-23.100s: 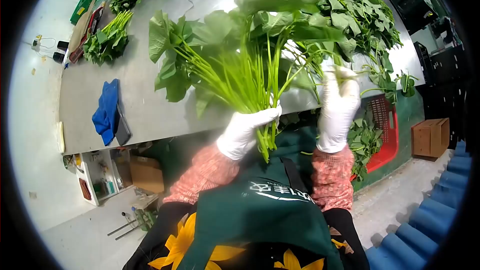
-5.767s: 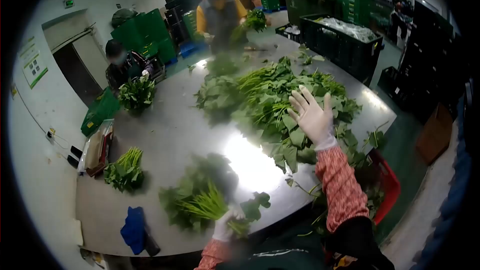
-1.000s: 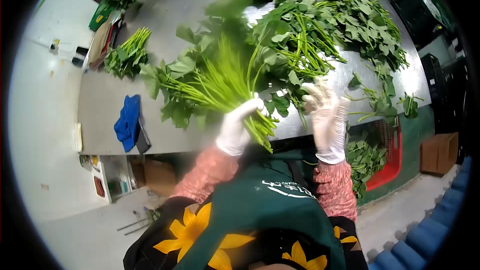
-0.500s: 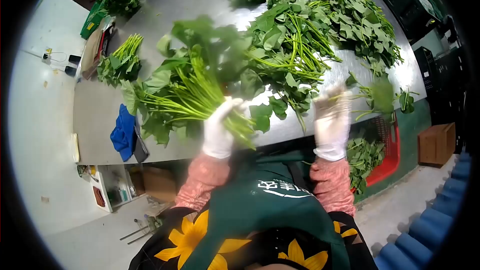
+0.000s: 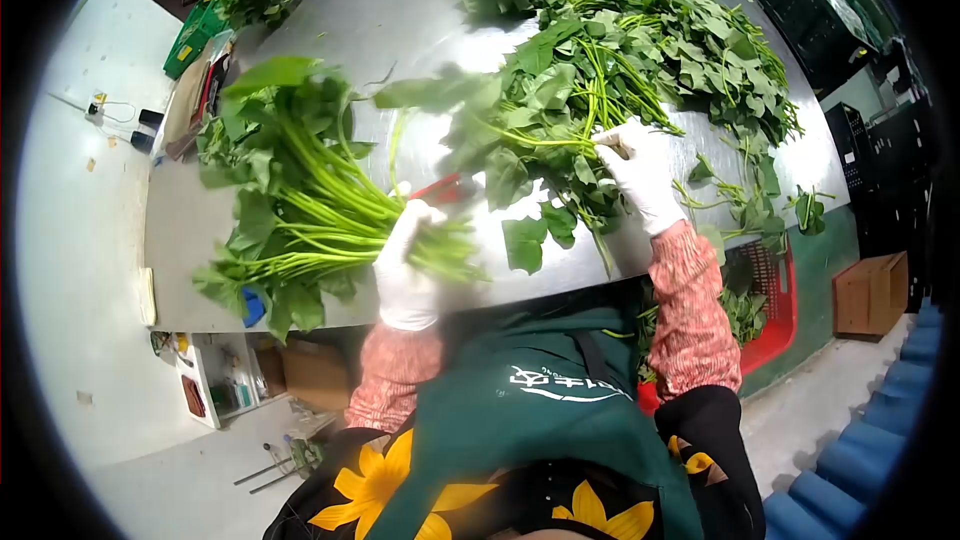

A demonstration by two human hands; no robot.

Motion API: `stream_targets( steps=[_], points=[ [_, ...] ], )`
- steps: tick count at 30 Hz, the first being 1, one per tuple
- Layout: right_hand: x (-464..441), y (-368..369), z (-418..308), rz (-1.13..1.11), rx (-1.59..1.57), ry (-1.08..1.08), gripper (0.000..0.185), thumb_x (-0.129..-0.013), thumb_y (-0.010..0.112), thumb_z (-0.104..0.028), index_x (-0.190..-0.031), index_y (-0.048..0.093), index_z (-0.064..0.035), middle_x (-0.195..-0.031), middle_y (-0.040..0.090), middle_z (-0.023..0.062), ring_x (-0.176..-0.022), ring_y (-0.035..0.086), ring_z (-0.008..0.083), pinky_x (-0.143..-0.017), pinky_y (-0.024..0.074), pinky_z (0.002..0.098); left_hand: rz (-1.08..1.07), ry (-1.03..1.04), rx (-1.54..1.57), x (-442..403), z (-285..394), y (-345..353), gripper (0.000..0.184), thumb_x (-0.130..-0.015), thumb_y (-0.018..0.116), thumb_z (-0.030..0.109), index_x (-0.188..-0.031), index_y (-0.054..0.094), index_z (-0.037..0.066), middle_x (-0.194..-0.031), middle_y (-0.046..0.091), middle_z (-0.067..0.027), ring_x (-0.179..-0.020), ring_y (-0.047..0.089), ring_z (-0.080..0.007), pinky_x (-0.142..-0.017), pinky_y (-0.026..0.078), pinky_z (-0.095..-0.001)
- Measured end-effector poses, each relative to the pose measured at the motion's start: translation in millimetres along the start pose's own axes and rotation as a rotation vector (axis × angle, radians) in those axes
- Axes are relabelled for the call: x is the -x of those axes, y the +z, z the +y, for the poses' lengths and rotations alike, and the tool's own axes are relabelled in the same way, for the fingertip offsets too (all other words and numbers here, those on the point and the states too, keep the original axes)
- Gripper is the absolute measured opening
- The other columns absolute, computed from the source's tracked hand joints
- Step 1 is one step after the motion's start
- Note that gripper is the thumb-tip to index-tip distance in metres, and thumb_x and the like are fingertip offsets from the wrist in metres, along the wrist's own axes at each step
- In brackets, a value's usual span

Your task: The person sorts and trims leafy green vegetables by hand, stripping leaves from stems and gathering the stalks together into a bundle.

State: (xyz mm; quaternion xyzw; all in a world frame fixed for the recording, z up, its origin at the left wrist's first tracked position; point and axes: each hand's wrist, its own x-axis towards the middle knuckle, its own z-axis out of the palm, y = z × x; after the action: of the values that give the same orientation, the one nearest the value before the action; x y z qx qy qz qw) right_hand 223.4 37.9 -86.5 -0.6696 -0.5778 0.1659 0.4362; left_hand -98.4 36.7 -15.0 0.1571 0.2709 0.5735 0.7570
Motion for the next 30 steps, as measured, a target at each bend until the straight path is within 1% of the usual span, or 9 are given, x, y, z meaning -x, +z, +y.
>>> stream_targets(
  steps=[3, 6, 11, 14, 15, 25, 26, 28, 30],
  points=[
    [12, -11, -37, -0.02, -0.479, 0.311, 0.009, -0.091, 0.067, -0.009, -0.098, 0.066, -0.002, -0.088, 0.068, 0.001, -0.077, 0.06, 0.006, -0.071, 0.0489, 0.0216, -0.059, -0.089, 0.052, 4, 3, 16, 0.034, -0.093, 0.059, -0.001, -0.125, 0.049, 0.001, -0.094, 0.062, -0.011, -0.089, 0.059, -0.0221, -0.093, 0.048, -0.04],
    [30, -14, -76, 0.134, -0.702, 0.296, 0.011, -0.093, 0.066, -0.008, -0.1, 0.064, -0.0007, -0.089, 0.068, 0.0014, -0.075, 0.06, 0.0062, -0.068, 0.0494, 0.021, -0.069, -0.008, -0.217, 5, -15, 23, 0.027, -0.089, 0.063, -0.004, -0.114, 0.054, 0.001, -0.091, 0.062, -0.0113, -0.088, 0.06, -0.0235, -0.089, 0.049, -0.0383],
    [62, 7, -116, 0.144, -0.36, 0.014, 0.008, -0.089, 0.067, 0.001, -0.095, 0.064, -0.0019, -0.091, 0.068, 0.0024, -0.074, 0.06, 0.0054, -0.065, 0.0502, 0.0226, -0.036, -0.128, -0.191, -9, -55, 1, 0.023, -0.089, 0.064, -0.004, -0.111, 0.058, 0.002, -0.091, 0.065, -0.0112, -0.084, 0.063, -0.0227, -0.081, 0.054, -0.036],
    [74, 20, -125, 0.1, 0.06, -0.272, 0.016, -0.08, 0.07, 0.005, -0.093, 0.066, -0.0027, -0.087, 0.065, 0.0107, -0.073, 0.065, 0.0247, -0.066, 0.0527, 0.0309, 0.002, -0.275, -0.088, -7, -68, -1, 0.02, -0.091, 0.064, -0.001, -0.111, 0.061, 0.002, -0.093, 0.066, -0.0107, -0.084, 0.063, -0.0221, -0.082, 0.055, -0.0358],
    [75, 25, -124, 0.079, -0.014, -0.356, 0.016, -0.083, 0.068, -0.005, -0.099, 0.066, -0.0072, -0.092, 0.065, 0.011, -0.075, 0.065, 0.0289, -0.066, 0.0536, 0.035, -0.001, -0.236, -0.045, -3, -69, 3, 0.02, -0.092, 0.064, 0.001, -0.112, 0.062, 0.002, -0.096, 0.066, -0.0102, -0.087, 0.064, -0.0211, -0.083, 0.055, -0.0342],
    [98, 16, -127, 0.288, -0.245, -0.373, 0.015, -0.087, 0.065, 0.003, -0.1, 0.065, -0.0046, -0.092, 0.065, 0.0094, -0.076, 0.065, 0.021, -0.065, 0.0516, 0.0311, 0.058, -0.372, -0.021, 3, -61, 20, 0.019, -0.09, 0.063, 0.002, -0.109, 0.06, 0.0, -0.091, 0.065, -0.01, -0.088, 0.064, -0.0204, -0.083, 0.054, -0.0326],
    [113, 18, -122, 0.302, -0.786, 0.01, 0.011, -0.095, 0.059, -0.004, -0.106, 0.062, -0.0041, -0.101, 0.065, 0.0095, -0.074, 0.061, 0.0137, -0.066, 0.0519, 0.0284, 0.118, -0.295, -0.161, -1, -62, 16, 0.018, -0.089, 0.064, 0.004, -0.106, 0.059, 0.0, -0.084, 0.063, -0.0093, -0.083, 0.062, -0.0205, -0.081, 0.053, -0.0327],
    [103, -4, -103, 0.466, -1.299, 0.247, 0.026, -0.101, 0.054, -0.019, -0.12, 0.058, -0.0019, -0.112, 0.064, 0.0126, -0.07, 0.058, 0.0093, -0.067, 0.0527, 0.0259, 0.004, -0.392, -0.072, -1, -47, 28, 0.017, -0.088, 0.063, 0.006, -0.103, 0.058, -0.001, -0.081, 0.06, -0.0087, -0.077, 0.059, -0.0202, -0.078, 0.052, -0.0319],
    [84, -21, -104, 0.362, -1.468, 0.146, 0.042, -0.102, 0.052, -0.028, -0.133, 0.051, 0.0005, -0.121, 0.062, 0.0164, -0.065, 0.057, 0.0083, -0.066, 0.0522, 0.0233, 0.04, -0.392, -0.103, 3, -49, 25, 0.016, -0.089, 0.061, 0.005, -0.103, 0.058, -0.001, -0.081, 0.06, -0.0091, -0.076, 0.058, -0.0194, -0.074, 0.05, -0.031]
  ],
)
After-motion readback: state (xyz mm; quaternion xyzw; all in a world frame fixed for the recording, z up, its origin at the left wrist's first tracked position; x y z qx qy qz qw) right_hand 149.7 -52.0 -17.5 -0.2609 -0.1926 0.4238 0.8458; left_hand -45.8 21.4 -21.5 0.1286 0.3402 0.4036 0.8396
